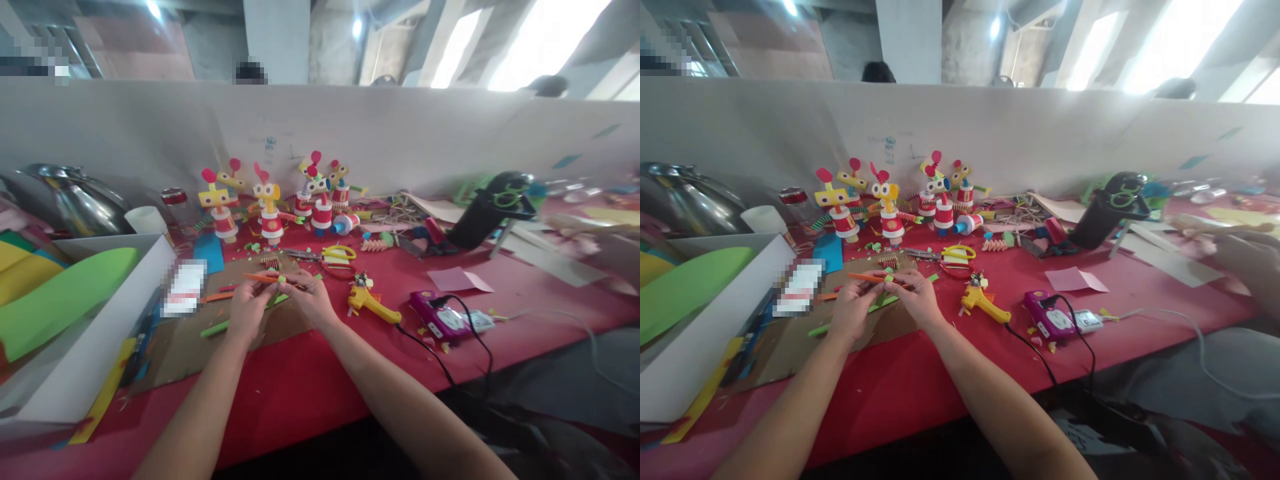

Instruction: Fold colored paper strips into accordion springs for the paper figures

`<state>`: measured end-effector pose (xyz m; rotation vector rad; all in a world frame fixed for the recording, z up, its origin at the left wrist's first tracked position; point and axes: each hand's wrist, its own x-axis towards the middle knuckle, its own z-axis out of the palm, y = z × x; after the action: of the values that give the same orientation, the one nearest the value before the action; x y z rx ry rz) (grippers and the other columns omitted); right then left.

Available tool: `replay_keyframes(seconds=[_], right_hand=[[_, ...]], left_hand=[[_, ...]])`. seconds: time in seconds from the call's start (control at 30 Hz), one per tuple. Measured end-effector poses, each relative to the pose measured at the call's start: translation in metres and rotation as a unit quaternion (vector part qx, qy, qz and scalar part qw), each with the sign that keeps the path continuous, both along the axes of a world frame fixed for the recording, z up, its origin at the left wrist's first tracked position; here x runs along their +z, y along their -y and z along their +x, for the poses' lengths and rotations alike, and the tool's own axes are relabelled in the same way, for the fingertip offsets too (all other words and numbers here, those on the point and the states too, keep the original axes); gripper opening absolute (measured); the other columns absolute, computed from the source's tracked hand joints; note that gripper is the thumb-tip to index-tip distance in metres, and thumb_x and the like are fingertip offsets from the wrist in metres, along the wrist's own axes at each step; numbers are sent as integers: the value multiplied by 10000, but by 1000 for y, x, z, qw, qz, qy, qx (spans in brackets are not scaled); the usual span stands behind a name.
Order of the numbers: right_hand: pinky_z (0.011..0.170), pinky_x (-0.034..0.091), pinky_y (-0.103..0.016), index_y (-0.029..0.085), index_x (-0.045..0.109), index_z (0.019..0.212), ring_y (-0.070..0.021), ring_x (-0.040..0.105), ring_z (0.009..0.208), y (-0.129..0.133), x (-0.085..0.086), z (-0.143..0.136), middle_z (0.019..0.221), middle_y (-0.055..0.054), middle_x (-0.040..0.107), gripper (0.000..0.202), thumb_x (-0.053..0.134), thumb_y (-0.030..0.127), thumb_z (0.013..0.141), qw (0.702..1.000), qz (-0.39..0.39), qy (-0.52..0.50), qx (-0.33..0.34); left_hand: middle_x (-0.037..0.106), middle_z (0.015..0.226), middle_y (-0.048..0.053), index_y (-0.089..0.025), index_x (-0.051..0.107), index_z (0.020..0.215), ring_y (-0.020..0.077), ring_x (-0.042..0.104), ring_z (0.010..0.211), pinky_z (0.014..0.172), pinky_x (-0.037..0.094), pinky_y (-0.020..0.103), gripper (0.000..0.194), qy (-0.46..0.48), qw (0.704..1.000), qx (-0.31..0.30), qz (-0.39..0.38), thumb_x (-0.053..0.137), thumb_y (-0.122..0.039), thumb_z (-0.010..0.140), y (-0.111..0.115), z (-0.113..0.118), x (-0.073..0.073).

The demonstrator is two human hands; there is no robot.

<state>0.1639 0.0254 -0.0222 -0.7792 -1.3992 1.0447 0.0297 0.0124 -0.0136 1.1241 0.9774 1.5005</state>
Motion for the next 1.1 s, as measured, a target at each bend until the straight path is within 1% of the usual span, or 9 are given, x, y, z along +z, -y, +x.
replay_keyframes(seconds=[0.2, 0.33, 0.4, 0.5, 0.67, 0.77, 0.9, 1.0, 1.1], right_hand=[[806, 462, -298, 261, 743, 914, -178, 581, 890, 0, -1, 2, 891, -38, 639, 190, 669, 350, 763, 999, 29, 26, -7], [813, 450, -288, 245, 727, 912, -174, 587, 876, 0, -4, 2, 906, -34, 659, 178, 628, 340, 799, 999, 33, 32, -30], [792, 453, -284, 229, 714, 926, -178, 593, 855, 0, -4, 2, 894, -35, 670, 202, 615, 356, 804, 999, 16, 32, -33], [751, 458, -281, 205, 716, 914, -185, 599, 816, 2, -3, 3, 844, -38, 683, 239, 628, 383, 780, 999, -23, 27, -13], [685, 447, -280, 188, 739, 840, -181, 600, 726, 4, 1, 4, 728, -29, 688, 253, 676, 402, 722, 995, -93, -27, 30], [677, 441, -288, 184, 747, 820, -171, 593, 679, 4, 2, 4, 700, -23, 687, 247, 693, 392, 699, 992, -106, -46, 45], [717, 443, -298, 188, 750, 827, -173, 602, 706, 2, -1, 5, 726, -19, 695, 251, 695, 393, 694, 989, -114, -56, 73], [677, 437, -281, 175, 742, 775, -163, 596, 679, -1, -4, 4, 674, -17, 677, 244, 719, 392, 665, 981, -160, -82, 73], [642, 430, -259, 160, 724, 743, -130, 567, 626, -2, -4, 1, 637, -12, 646, 228, 754, 354, 627, 962, -213, -134, 101]], left_hand=[[735, 882, 72, -177, 731, 933, 222, 648, 901, 876, 452, 364, 329, 46, 999, -15, -24, 774, -278, 622, 0, 2, -5], [729, 973, 77, -195, 737, 951, 225, 625, 987, 917, 427, 347, 316, 15, 999, -8, -31, 754, -309, 657, 5, 5, 0], [730, 971, 79, -198, 743, 937, 232, 627, 982, 910, 430, 345, 311, -7, 999, -9, -33, 755, -326, 655, 7, 5, 4], [737, 922, 78, -203, 748, 926, 235, 643, 921, 876, 446, 348, 328, -7, 998, -30, -51, 777, -328, 625, 7, 3, 6], [736, 885, 76, -195, 742, 958, 217, 652, 850, 822, 458, 334, 376, 16, 994, -74, -80, 795, -308, 604, 6, -1, 3], [735, 869, 81, -187, 743, 956, 211, 652, 832, 805, 459, 327, 383, 32, 991, -86, -94, 801, -303, 595, 5, -2, 1], [734, 839, 82, -181, 749, 933, 205, 647, 816, 791, 457, 320, 385, 36, 990, -82, -106, 817, -282, 568, 4, -3, 2], [724, 770, 61, -178, 753, 919, 174, 628, 739, 715, 452, 281, 366, 28, 991, -71, -109, 810, -283, 573, 4, -3, 3], [698, 677, 36, -179, 755, 907, 134, 587, 627, 618, 429, 247, 350, 41, 989, -66, -125, 799, -289, 578, 3, -4, 3]])
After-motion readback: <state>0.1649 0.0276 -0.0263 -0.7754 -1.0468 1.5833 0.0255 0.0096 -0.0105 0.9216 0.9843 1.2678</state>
